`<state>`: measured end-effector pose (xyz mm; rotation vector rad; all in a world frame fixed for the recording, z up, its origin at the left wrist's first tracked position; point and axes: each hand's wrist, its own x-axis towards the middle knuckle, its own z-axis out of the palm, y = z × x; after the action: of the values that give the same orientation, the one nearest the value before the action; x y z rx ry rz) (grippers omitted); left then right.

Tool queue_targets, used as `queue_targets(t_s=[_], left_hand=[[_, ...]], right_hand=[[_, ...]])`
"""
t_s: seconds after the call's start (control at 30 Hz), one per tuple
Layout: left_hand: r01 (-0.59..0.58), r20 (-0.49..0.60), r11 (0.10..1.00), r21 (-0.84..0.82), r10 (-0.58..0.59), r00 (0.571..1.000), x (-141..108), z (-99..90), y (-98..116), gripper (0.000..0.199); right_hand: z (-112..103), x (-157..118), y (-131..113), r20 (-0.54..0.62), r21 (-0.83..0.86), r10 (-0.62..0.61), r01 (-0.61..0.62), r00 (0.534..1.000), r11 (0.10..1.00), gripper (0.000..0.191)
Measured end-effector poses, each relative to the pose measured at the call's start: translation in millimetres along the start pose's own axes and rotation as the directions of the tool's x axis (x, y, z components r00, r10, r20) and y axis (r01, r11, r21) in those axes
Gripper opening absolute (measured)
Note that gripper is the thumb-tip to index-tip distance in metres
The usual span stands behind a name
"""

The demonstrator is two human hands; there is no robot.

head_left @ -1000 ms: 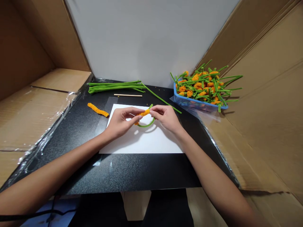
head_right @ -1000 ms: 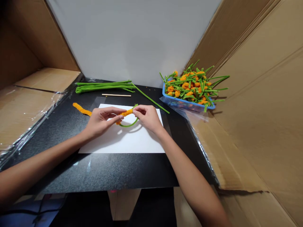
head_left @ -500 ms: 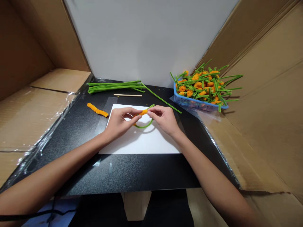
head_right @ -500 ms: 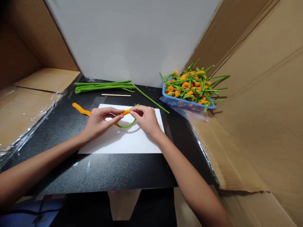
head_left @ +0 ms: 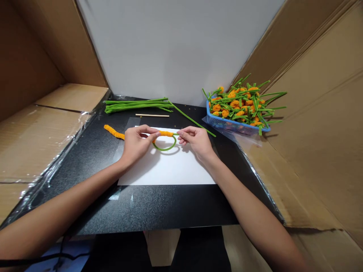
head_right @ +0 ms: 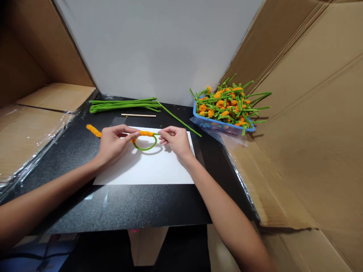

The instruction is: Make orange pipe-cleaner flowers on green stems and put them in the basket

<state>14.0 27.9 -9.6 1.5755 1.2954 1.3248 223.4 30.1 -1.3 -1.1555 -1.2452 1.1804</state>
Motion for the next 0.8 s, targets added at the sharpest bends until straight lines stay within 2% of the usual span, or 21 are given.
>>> queue_targets(t_s=[0.1, 0.17, 0.23, 0.27, 0.37, 0.53, 0.63, 0.7, 0.8], left_hand=[[0.083, -0.042, 0.994, -0.074, -0.086, 0.995, 14, -7.9, -12, 0.019], [0.095, -0.141, 0.99, -0.1, -0.109, 0.984, 30, -19.2, -20, 0.018], [0.061, -0.317, 0.987, -0.148, -0.105, 0.943, 46, -33.4, -27, 0.016], [0.045, -0.372, 0.987, -0.155, -0.101, 0.923, 53, -40.1, -29, 0.015], [-0.005, -0.389, 0.985, -0.175, -0.064, 0.919, 64, -52.1, -30, 0.019], [-0.008, -0.203, 0.981, -0.192, -0.032, 0.979, 53, -42.9, -23, 0.022], [-0.039, -0.044, 0.997, -0.06, 0.036, 0.998, 39, -31.0, -13, 0.032], [-0.084, 0.112, 0.995, 0.049, 0.078, 0.991, 29, -22.1, -6, 0.037], [-0.047, 0.351, 0.999, -0.024, 0.053, 0.935, 17, -8.6, 0, 0.038]], right_hand=[[-6, 3, -2, 0.0, -0.047, -0.009, 0.009, 1.0, 0.999, 0.042], [-13, 7, -4, -0.04, -0.056, -0.014, 0.012, 0.999, 0.998, 0.044], [-22, 11, -6, -0.099, -0.055, -0.026, 0.021, 0.995, 0.998, 0.045], [-26, 14, -7, -0.124, -0.052, -0.035, 0.029, 0.992, 0.998, 0.045], [-36, 19, -8, -0.16, -0.023, -0.046, 0.043, 0.986, 0.999, 0.045], [-32, 16, -8, -0.156, 0.05, 0.002, 0.005, 0.988, 0.999, 0.045], [-21, 11, -8, -0.165, 0.054, -0.023, 0.032, 0.986, 0.998, 0.043], [-14, 8, -7, -0.163, 0.049, -0.044, 0.053, 0.986, 0.997, 0.042], [-7, 5, -5, -0.159, 0.042, -0.062, 0.07, 0.985, 0.997, 0.038]])
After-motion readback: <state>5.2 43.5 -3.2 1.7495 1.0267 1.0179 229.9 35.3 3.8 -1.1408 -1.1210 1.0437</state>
